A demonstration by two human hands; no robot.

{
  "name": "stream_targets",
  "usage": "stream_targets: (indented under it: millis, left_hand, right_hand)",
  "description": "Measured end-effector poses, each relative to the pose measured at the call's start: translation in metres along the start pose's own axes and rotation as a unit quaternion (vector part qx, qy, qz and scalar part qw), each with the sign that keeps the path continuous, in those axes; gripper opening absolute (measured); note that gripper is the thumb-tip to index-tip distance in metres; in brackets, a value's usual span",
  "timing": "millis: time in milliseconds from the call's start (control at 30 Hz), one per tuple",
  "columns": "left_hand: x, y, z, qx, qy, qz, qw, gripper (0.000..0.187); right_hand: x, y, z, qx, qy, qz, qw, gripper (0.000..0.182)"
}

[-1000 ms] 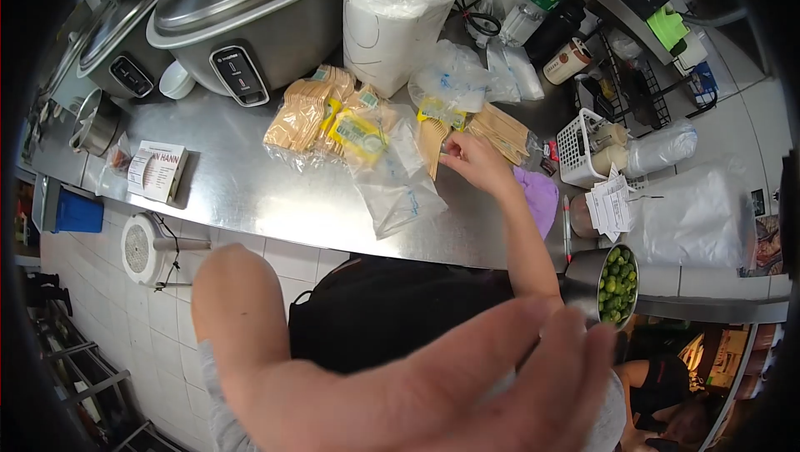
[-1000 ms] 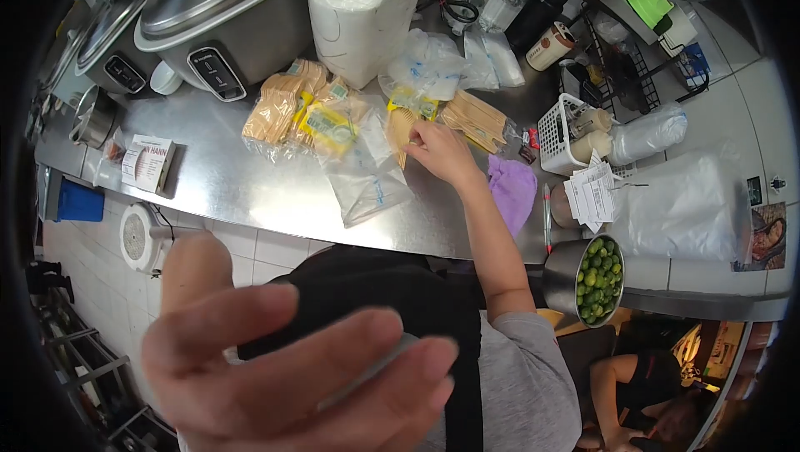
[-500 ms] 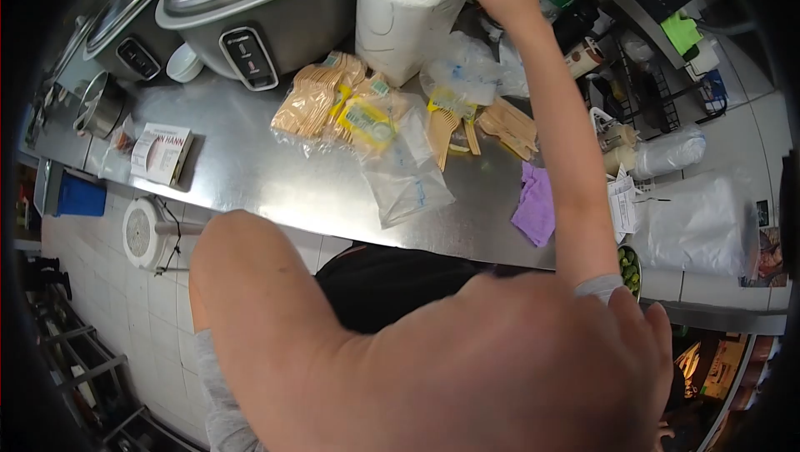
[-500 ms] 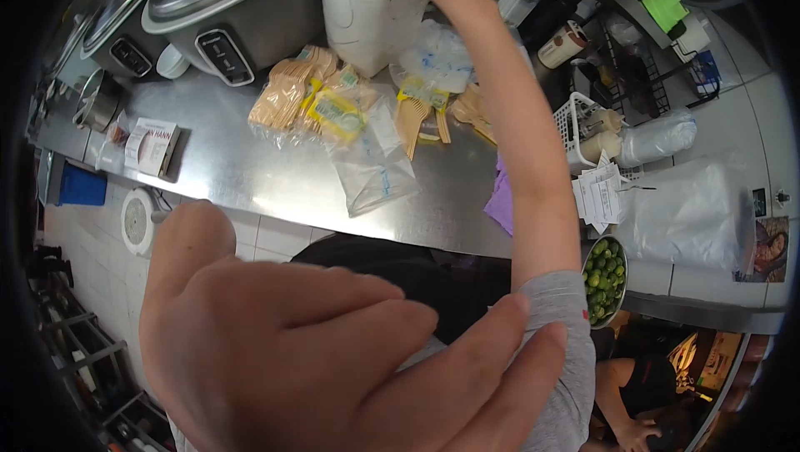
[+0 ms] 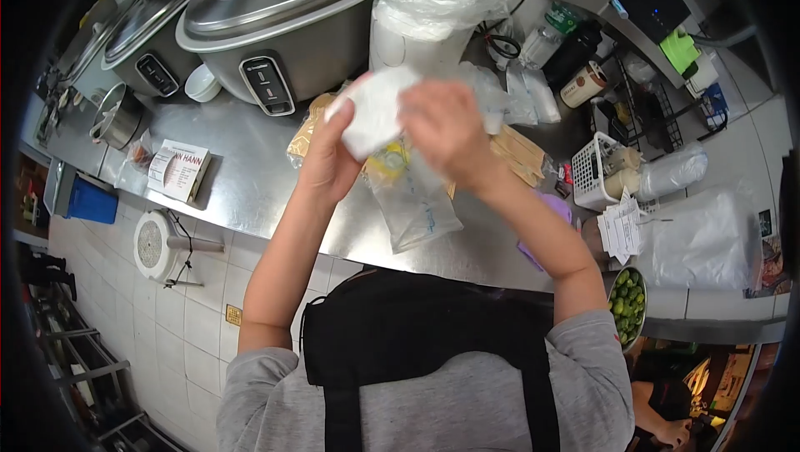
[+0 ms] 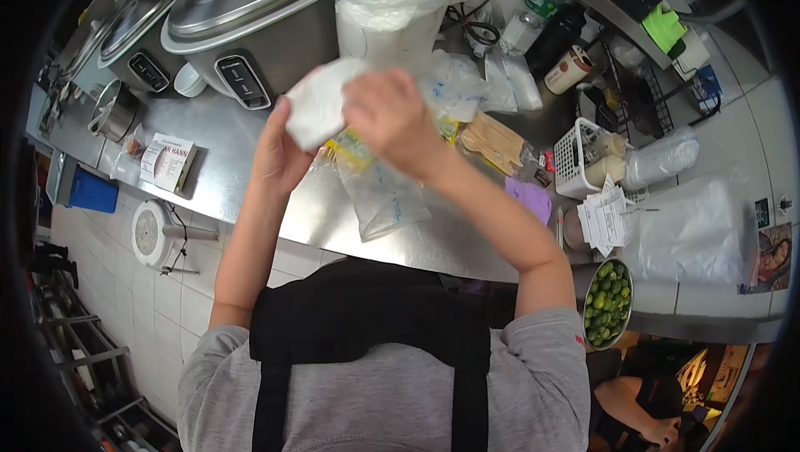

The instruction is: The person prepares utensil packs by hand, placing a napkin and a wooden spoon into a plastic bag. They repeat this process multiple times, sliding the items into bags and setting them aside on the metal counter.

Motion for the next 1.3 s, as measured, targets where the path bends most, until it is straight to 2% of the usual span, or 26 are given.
stream_targets:
  millis: [33, 67, 100, 133, 167, 200, 233, 267, 333, 467, 533, 567, 600, 667, 733, 767, 833, 900, 967, 1033, 1067, 1133, 1167, 1200, 1267, 1300]
  left_hand:
    - [0.012, -0.005, 0.005, 0.007, -0.001, 0.000, 1.000, 0.045]
    - [0.026, -0.009, 0.012, 0.025, 0.073, -0.027, 0.997, 0.041]
    - [0.038, -0.012, 0.017, 0.038, 0.146, -0.053, 0.987, 0.036]
    - [0.043, -0.016, 0.021, 0.035, 0.147, -0.052, 0.987, 0.036]
    - [0.049, -0.023, 0.024, 0.056, 0.132, -0.075, 0.987, 0.033]
    - [0.054, -0.029, 0.028, 0.078, 0.117, -0.099, 0.985, 0.031]
    - [0.058, -0.033, 0.033, 0.088, 0.102, -0.104, 0.985, 0.030]
    - [0.059, -0.037, 0.037, 0.090, 0.104, -0.107, 0.985, 0.030]
    - [0.060, -0.039, 0.043, 0.100, 0.089, -0.114, 0.984, 0.030]
    - [0.060, -0.041, 0.043, 0.107, 0.109, -0.097, 0.983, 0.031]
    - [0.057, -0.045, 0.042, 0.113, 0.118, -0.114, 0.980, 0.031]
    - [0.056, -0.047, 0.042, 0.119, 0.127, -0.127, 0.976, 0.031]
    - [0.059, -0.050, 0.044, 0.120, 0.127, -0.128, 0.976, 0.031]
    - [0.068, -0.058, 0.047, 0.203, 0.230, -0.080, 0.948, 0.032]
    - [0.067, -0.060, 0.052, 0.163, 0.243, -0.129, 0.948, 0.031]
    - [0.074, -0.059, 0.053, 0.140, 0.278, -0.113, 0.944, 0.030]
    - [0.076, -0.058, 0.055, 0.117, 0.312, -0.097, 0.938, 0.029]
    - [0.074, -0.056, 0.058, 0.082, 0.325, -0.122, 0.934, 0.029]
    - [0.070, -0.055, 0.056, 0.096, 0.326, -0.113, 0.934, 0.028]
    - [0.069, -0.054, 0.053, 0.113, 0.328, -0.105, 0.932, 0.028]
    - [0.071, -0.053, 0.049, 0.124, 0.347, -0.071, 0.927, 0.028]
    - [0.070, -0.051, 0.047, 0.136, 0.365, -0.037, 0.920, 0.028]
    - [0.066, -0.050, 0.049, 0.161, 0.377, 0.009, 0.912, 0.028]
    - [0.062, -0.049, 0.051, 0.183, 0.388, 0.055, 0.902, 0.028]
    - [0.058, -0.047, 0.054, 0.194, 0.370, 0.055, 0.907, 0.023]
    - [0.057, -0.048, 0.056, 0.201, 0.374, 0.059, 0.903, 0.022]
  right_hand:
    - [0.003, -0.017, 0.013, -0.004, 0.032, 0.059, 0.998, 0.023]
    - [0.006, -0.031, 0.021, -0.007, 0.032, 0.061, 0.998, 0.023]
    - [0.009, -0.044, 0.022, -0.102, 0.080, 0.044, 0.991, 0.023]
    - [0.008, -0.055, 0.018, -0.193, 0.127, 0.025, 0.973, 0.023]
    - [0.000, -0.073, 0.014, -0.194, 0.129, 0.025, 0.972, 0.023]
    - [-0.013, -0.097, 0.008, -0.368, 0.285, 0.024, 0.885, 0.024]
    - [-0.019, -0.107, 0.007, -0.519, 0.424, 0.022, 0.742, 0.025]
    - [-0.019, -0.114, 0.009, -0.522, 0.426, 0.023, 0.739, 0.025]
    - [-0.018, -0.117, 0.016, -0.598, 0.646, 0.122, 0.459, 0.026]
    - [-0.021, -0.127, 0.020, -0.614, 0.633, 0.149, 0.448, 0.020]
    - [-0.020, -0.125, 0.019, -0.595, 0.609, 0.105, 0.514, 0.015]
    - [-0.019, -0.124, 0.019, -0.595, 0.610, 0.105, 0.513, 0.015]
    - [-0.018, -0.122, 0.018, -0.596, 0.587, 0.088, 0.540, 0.012]
    - [-0.013, -0.119, 0.016, -0.597, 0.565, 0.071, 0.565, 0.010]
    - [-0.003, -0.116, 0.013, -0.514, 0.324, 0.161, 0.778, 0.014]
    - [-0.001, -0.115, 0.016, -0.515, 0.324, 0.161, 0.777, 0.014]
    - [0.005, -0.110, 0.025, -0.379, 0.205, 0.108, 0.896, 0.015]
    - [0.006, -0.114, 0.028, -0.401, 0.218, 0.100, 0.884, 0.016]
    - [0.002, -0.124, 0.024, -0.423, 0.230, 0.091, 0.872, 0.016]
    - [-0.005, -0.135, 0.012, -0.567, 0.472, 0.057, 0.673, 0.014]
    - [-0.006, -0.138, 0.008, -0.569, 0.472, 0.057, 0.671, 0.014]
    - [0.003, -0.117, 0.009, -0.610, 0.618, 0.045, 0.494, 0.016]
    - [0.001, -0.116, 0.012, -0.629, 0.632, 0.053, 0.449, 0.023]
    - [-0.001, -0.118, 0.012, -0.629, 0.633, 0.052, 0.449, 0.023]
    - [-0.010, -0.121, 0.010, -0.611, 0.615, 0.133, 0.481, 0.016]
    - [-0.011, -0.119, 0.010, -0.609, 0.616, 0.135, 0.481, 0.016]
Point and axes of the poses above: each hand's wrist, its own y-axis towards the middle knuckle, its own x-axis out of the back of the hand, z = x × y, the point moved 1 cm from there along y, towards the middle knuckle, and after that the axes turned 8 degrees about -x, right-handed, at the moved point
